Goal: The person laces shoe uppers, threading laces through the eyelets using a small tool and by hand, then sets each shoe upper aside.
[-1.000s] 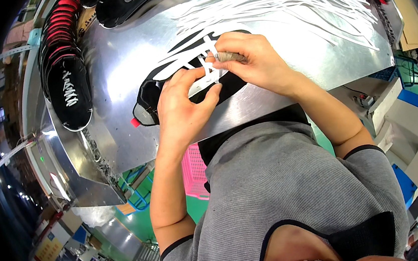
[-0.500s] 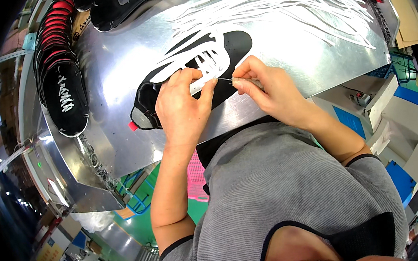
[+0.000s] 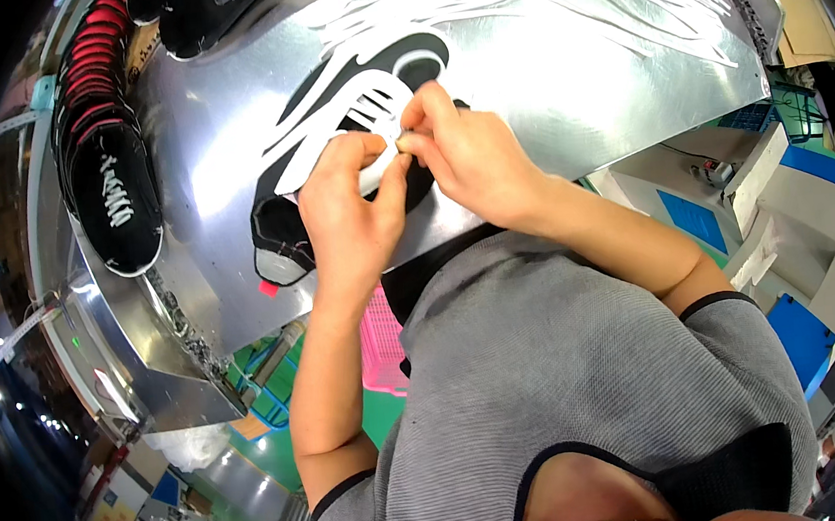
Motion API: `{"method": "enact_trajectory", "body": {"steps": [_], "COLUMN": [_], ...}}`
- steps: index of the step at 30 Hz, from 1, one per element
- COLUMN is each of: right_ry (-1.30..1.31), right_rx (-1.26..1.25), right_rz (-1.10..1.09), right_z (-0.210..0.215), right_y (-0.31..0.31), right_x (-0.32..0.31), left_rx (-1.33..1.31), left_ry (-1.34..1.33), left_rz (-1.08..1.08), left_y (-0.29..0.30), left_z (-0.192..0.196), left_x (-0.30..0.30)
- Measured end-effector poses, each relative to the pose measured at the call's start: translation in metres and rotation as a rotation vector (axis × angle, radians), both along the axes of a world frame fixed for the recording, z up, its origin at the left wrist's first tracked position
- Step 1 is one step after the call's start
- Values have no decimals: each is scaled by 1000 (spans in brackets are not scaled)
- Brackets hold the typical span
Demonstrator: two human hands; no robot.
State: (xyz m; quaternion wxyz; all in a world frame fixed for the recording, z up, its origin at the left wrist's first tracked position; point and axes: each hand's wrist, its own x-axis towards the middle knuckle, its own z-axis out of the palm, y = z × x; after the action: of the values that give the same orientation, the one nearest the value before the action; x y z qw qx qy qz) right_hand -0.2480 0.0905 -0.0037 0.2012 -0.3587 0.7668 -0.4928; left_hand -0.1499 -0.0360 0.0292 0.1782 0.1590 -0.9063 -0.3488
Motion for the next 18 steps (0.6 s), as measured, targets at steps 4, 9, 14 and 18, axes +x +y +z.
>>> {"method": "enact_trajectory", "body": {"steps": [4, 9, 14, 18], "right_ry": [135, 141, -34, 541], "right_rx": [85, 212, -253, 38], "right_rz": [64, 111, 215, 478], "right_z": [11, 46, 76, 54], "right_y": [3, 73, 48, 7], "right_x": [2, -25, -30, -20], "left_rx": [-18, -419, -531, -618], "left_ry": [19, 126, 181, 202], "left_rz": [-44, -55, -115, -137], "left_y": [-3, 3, 14, 15], "left_z": [4, 1, 5, 4], "left_x": [6, 21, 28, 33]}}
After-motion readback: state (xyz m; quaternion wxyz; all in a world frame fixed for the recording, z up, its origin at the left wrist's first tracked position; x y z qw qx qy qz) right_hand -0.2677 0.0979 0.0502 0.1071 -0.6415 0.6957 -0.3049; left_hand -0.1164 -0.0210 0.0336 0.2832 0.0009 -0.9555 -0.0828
